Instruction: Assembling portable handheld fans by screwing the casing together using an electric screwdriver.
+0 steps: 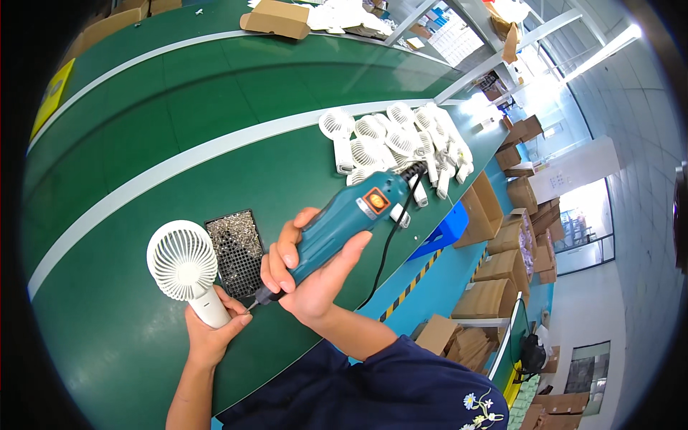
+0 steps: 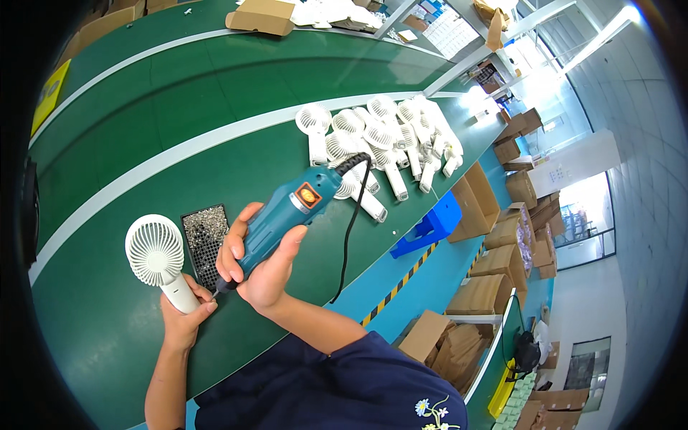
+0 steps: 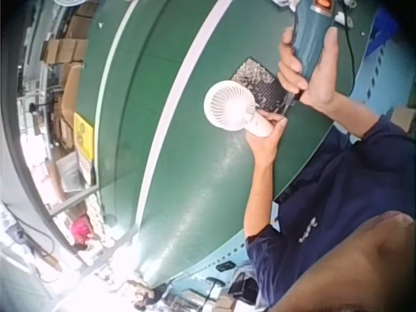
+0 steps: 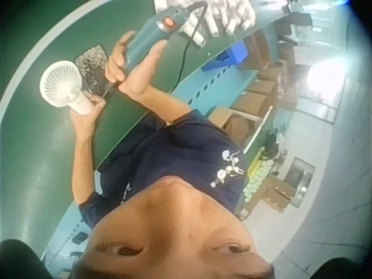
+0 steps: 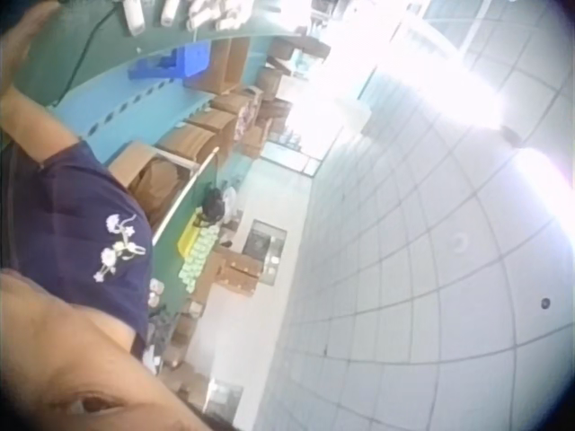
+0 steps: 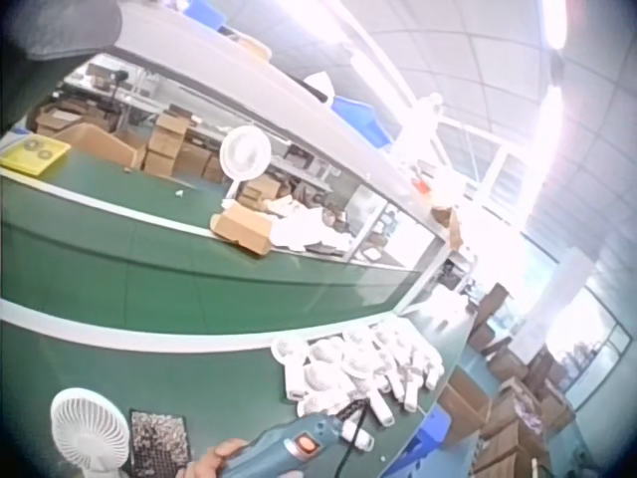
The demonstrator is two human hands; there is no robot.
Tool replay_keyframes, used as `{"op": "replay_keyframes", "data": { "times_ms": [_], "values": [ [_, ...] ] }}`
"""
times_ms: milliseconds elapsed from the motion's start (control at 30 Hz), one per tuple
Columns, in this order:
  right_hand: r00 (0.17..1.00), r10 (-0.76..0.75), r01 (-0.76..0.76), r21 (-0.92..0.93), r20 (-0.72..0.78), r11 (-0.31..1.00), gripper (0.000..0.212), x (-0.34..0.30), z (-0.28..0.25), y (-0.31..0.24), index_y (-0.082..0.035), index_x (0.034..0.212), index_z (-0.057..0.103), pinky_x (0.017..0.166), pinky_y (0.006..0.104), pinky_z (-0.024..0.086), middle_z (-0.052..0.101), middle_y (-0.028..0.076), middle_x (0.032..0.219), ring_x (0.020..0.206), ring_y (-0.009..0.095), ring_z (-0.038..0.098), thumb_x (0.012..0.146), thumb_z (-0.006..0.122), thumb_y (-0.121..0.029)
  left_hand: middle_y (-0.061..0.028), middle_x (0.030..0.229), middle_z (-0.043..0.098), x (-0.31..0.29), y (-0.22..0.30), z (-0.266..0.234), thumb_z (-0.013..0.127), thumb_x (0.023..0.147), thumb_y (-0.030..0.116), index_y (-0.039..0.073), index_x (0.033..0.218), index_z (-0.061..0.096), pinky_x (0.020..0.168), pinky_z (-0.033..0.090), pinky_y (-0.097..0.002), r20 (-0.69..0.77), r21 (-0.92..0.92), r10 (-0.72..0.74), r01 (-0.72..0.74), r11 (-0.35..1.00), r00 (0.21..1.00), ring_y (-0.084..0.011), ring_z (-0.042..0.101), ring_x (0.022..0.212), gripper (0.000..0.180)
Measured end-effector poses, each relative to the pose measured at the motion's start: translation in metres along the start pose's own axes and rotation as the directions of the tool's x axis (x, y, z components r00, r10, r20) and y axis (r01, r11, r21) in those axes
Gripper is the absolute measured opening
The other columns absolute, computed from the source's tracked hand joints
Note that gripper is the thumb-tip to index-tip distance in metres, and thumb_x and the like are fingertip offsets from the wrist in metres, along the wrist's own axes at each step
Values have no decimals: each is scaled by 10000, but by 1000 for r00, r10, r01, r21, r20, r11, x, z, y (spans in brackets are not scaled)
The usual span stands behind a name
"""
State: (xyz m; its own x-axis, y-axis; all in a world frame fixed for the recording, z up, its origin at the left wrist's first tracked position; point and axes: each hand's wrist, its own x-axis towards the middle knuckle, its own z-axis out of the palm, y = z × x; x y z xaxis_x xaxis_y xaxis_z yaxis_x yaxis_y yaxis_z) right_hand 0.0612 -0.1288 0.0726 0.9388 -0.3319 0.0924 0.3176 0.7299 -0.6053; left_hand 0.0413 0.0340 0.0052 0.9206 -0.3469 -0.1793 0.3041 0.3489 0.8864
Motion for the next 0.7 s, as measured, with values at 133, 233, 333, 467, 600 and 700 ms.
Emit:
{"op": "replay_keyframes", "data": {
  "times_ms": [133, 233, 333, 467, 600, 700],
  "values": [
    [998, 59, -60, -96, -8, 994, 789, -2, -2, 2, -126, 1030, 464, 361, 259, 353, 437, 15, 630, 364, 94, 360, 799, 234, -844, -83, 784, 636, -2, 1, 1, 746, 660, -86, 25, 923, 499, 659, 507, -253, 13, 34, 1, -1, 999, 1000, -123, 611, 711, 378],
    [995, 95, -98, -119, -26, 988, 791, 1, -2, -2, -124, 1027, 465, 365, 258, 354, 436, 15, 630, 366, 93, 360, 799, 232, -845, -84, 785, 636, -1, 0, 4, 738, 654, -98, 21, 926, 499, 660, 509, -253, 33, 41, -8, 7, 999, 999, -123, 613, 708, 381],
    [996, 80, -84, -110, -43, 990, 784, 4, -2, -7, -121, 1023, 466, 366, 258, 355, 435, 13, 628, 366, 93, 356, 807, 233, -837, -79, 782, 634, 4, 0, 8, 732, 653, -105, 20, 934, 499, 661, 511, -254, 47, 34, -5, 3, 999, 999, -121, 612, 708, 385],
    [996, 71, -76, -103, -51, 992, 776, 5, 1, -3, -125, 1025, 487, 364, 252, 340, 432, 8, 616, 362, 92, 343, 813, 244, -830, -71, 781, 632, 6, -2, 3, 738, 658, -102, 17, 945, 501, 663, 515, -258, 46, 40, -6, 4, 999, 999, -122, 616, 721, 391],
    [990, 117, -120, -29, -81, 992, 761, 3, 9, 2, -142, 1029, 516, 359, 265, 293, 427, -10, 601, 360, 100, 314, 806, 279, -830, -66, 764, 642, -2, 3, -10, 732, 704, -57, 18, 935, 526, 674, 514, -268, 77, 36, 12, -14, 999, 997, -120, 619, 709, 318],
    [985, 170, -170, 3, -24, 985, 748, -6, 3, 1, -132, 1025, 567, 336, 266, 287, 445, -3, 595, 365, 112, 333, 804, 349, -812, -32, 773, 672, -11, 0, -13, 789, 727, 75, 23, 853, 622, 713, 516, -291, 123, 209, 26, -52, 977, 992, -101, 631, 730, 215]
  ]
}}
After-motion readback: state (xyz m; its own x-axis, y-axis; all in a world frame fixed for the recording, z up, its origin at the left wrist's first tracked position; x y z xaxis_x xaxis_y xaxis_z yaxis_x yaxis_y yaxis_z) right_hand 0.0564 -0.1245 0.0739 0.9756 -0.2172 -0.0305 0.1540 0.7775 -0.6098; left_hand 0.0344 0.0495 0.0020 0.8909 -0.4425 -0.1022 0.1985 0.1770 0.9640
